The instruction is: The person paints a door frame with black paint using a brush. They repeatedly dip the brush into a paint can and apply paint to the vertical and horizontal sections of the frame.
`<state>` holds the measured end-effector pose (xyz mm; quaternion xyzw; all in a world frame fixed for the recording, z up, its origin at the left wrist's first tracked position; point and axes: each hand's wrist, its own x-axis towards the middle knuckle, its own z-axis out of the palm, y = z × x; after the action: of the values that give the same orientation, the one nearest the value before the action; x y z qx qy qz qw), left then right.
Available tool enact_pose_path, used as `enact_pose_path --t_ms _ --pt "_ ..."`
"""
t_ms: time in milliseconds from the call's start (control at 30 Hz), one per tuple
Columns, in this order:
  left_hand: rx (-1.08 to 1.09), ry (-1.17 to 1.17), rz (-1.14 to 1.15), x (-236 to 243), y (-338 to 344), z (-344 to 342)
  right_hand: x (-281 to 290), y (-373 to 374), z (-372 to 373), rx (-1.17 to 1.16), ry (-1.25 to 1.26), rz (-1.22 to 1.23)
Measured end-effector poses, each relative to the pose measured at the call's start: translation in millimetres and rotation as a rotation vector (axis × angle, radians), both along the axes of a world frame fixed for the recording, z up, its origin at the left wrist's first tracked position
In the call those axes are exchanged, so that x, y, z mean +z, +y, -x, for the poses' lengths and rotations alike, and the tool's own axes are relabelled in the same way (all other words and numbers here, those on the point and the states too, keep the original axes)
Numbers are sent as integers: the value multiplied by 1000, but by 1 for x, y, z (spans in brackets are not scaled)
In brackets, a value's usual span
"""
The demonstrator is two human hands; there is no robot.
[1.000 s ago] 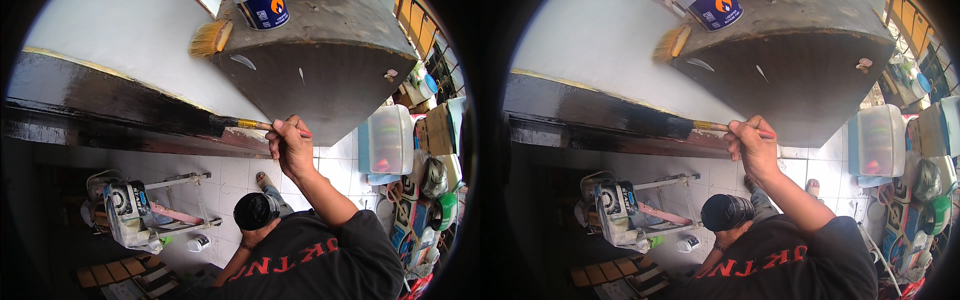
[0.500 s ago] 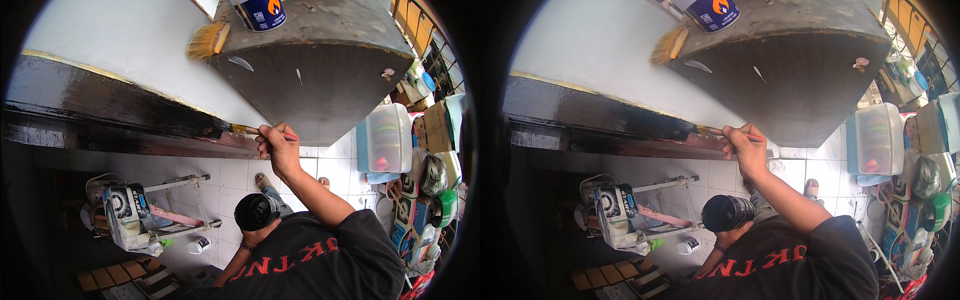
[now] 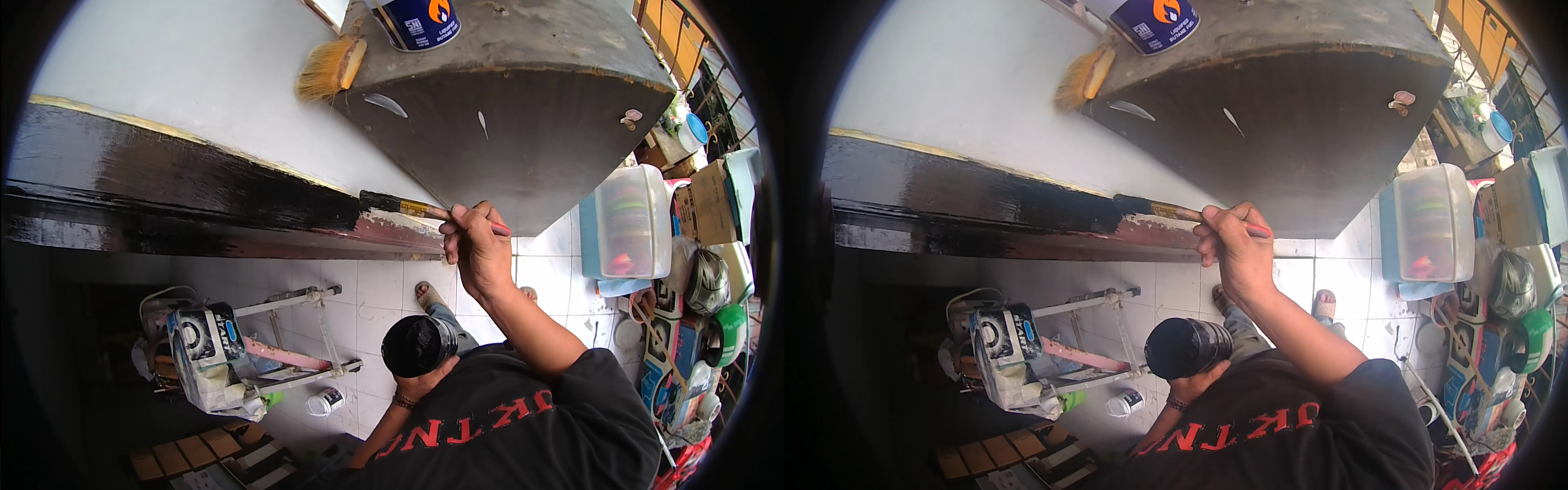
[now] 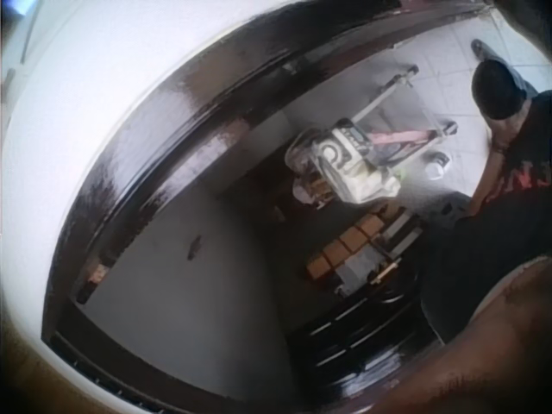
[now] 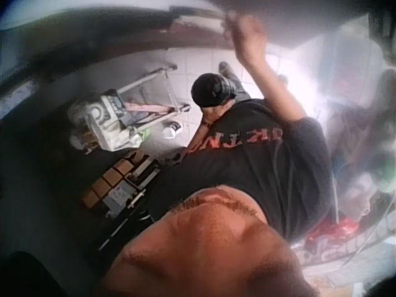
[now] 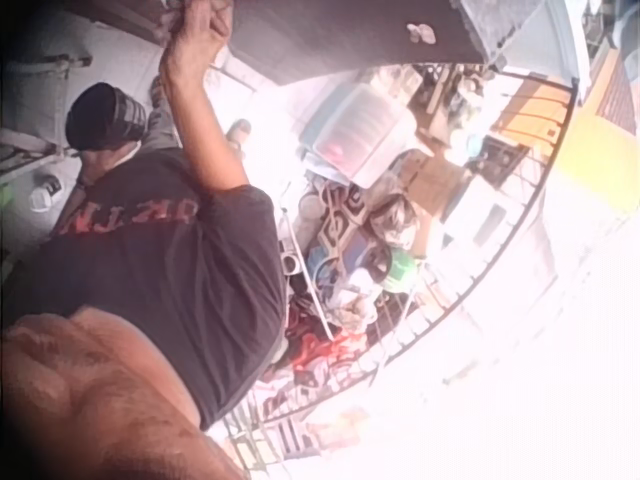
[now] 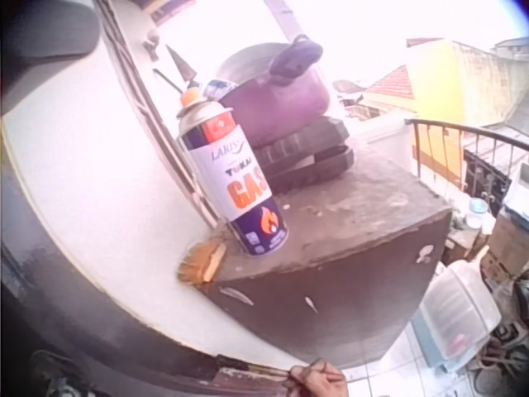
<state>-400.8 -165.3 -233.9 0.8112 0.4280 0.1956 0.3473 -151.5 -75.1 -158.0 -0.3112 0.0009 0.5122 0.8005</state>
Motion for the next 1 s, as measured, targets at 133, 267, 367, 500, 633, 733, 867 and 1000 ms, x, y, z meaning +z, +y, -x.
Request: enact_pose_path --t_ms 133,267,367,500,633,733,867,1000 --pt "-61 97 -120 -10 -1 7 15 19 6 53 33 -149" --pt "-31 91 -126 -3 -1 5 -21 32 20 102 -13 -41" --pt "-28 116 -165 -5 -2 7 -36 30 21 95 -18 5" --pt "-49 107 -157 -5 1 4 -46 30 21 101 -25 9" --pt "-38 106 -1 3 0 -2 -55 28 19 90 -51 11" --pt "-71 84 17 6 1 -5 -69 25 20 94 -74 45" --pt "-93 67 -97 4 3 -8 -74 18 17 73 -93 84" --pt "-42 58 -72 2 2 -5 -44 1 1 32 -32 27"
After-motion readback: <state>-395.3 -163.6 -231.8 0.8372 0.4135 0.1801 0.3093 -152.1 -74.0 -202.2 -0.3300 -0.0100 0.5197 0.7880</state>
